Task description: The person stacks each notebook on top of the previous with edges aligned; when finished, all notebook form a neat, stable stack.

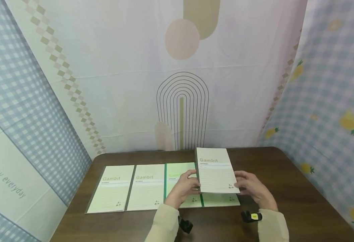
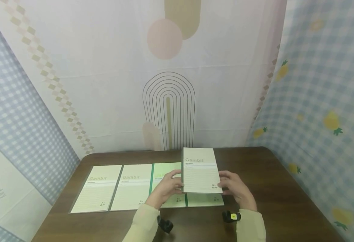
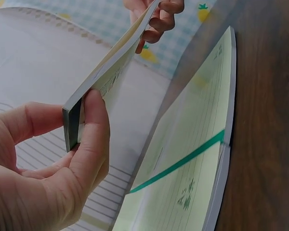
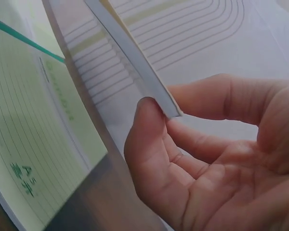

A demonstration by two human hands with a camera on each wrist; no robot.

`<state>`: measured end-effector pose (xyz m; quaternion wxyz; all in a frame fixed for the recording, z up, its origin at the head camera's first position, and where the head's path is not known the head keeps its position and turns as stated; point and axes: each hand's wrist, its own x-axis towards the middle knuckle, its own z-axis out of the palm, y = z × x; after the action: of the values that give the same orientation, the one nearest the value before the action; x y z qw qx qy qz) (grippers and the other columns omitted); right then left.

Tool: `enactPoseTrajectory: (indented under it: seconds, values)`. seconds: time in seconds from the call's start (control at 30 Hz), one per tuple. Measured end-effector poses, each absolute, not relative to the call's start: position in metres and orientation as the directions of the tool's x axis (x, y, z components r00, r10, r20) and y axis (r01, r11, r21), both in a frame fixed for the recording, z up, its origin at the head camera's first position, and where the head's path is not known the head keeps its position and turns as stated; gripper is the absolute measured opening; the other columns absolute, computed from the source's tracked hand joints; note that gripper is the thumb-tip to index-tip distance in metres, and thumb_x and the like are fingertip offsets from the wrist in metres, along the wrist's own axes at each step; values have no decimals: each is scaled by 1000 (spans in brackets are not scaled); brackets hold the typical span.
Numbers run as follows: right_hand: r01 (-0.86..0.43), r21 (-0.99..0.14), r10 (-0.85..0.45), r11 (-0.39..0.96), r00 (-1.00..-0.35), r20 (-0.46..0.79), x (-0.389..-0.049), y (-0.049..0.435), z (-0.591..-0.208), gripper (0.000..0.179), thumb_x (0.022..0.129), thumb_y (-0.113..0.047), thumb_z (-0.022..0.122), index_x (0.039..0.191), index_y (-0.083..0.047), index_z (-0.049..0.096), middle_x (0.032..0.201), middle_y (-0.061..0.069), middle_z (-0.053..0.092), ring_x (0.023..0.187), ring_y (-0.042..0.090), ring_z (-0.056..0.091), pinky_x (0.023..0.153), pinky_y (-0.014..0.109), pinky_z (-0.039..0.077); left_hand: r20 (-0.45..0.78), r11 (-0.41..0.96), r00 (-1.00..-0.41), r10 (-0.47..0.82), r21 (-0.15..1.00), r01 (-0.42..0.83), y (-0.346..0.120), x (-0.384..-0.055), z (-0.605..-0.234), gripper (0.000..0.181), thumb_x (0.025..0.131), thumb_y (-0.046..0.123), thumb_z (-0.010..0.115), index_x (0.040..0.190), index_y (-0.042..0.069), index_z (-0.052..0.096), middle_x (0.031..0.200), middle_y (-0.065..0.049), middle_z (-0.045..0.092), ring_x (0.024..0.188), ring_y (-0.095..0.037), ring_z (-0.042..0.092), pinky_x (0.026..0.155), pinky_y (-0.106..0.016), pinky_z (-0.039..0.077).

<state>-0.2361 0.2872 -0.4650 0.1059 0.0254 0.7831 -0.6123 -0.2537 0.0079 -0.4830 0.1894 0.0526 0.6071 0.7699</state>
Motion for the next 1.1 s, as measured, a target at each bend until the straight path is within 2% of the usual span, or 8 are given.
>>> enactPoseTrajectory:
  seconds: [0.47, 0.73, 0.97, 1.1]
  values:
    - [144, -956, -86, 256, -981, -171, -240, 248, -469, 56, 87, 5, 61, 139, 13, 43, 106, 16, 64, 84, 23, 63, 67, 39, 56, -151, -87, -940, 306, 979, -185, -26, -250, -480, 64, 86, -8, 57, 147, -8, 39, 105, -16, 68, 79, -19, 66, 69, -35, 58]
    - [167, -951, -61, 260, -980, -188, -243, 225, -472, 53, 85, 6, 63, 136, 11, 49, 102, 18, 61, 82, 25, 62, 65, 39, 56, -163, -52, -946, 279, 981, -185, -46, -248, -482, 64, 85, -8, 57, 146, -9, 39, 106, -16, 68, 79, -18, 65, 69, -35, 57]
    - [174, -946, -54, 274, -979, -196, -246, 208, -474, 54, 83, 6, 66, 134, 9, 51, 101, 18, 59, 81, 25, 61, 64, 39, 57, -148, -20, -955, 258, 987, -158, -61, -246, -486, 61, 83, -10, 56, 143, -9, 43, 97, -12, 67, 74, -16, 63, 66, -34, 57]
    - [182, -945, -50, 273, -978, -203, -245, 199, -477, 54, 82, 7, 66, 133, 10, 51, 100, 18, 57, 80, 26, 60, 63, 39, 57, -153, 0, -958, 243, 987, -158, -68, -244, -487, 63, 81, -11, 56, 142, -11, 43, 100, -14, 66, 75, -17, 63, 67, -34, 57]
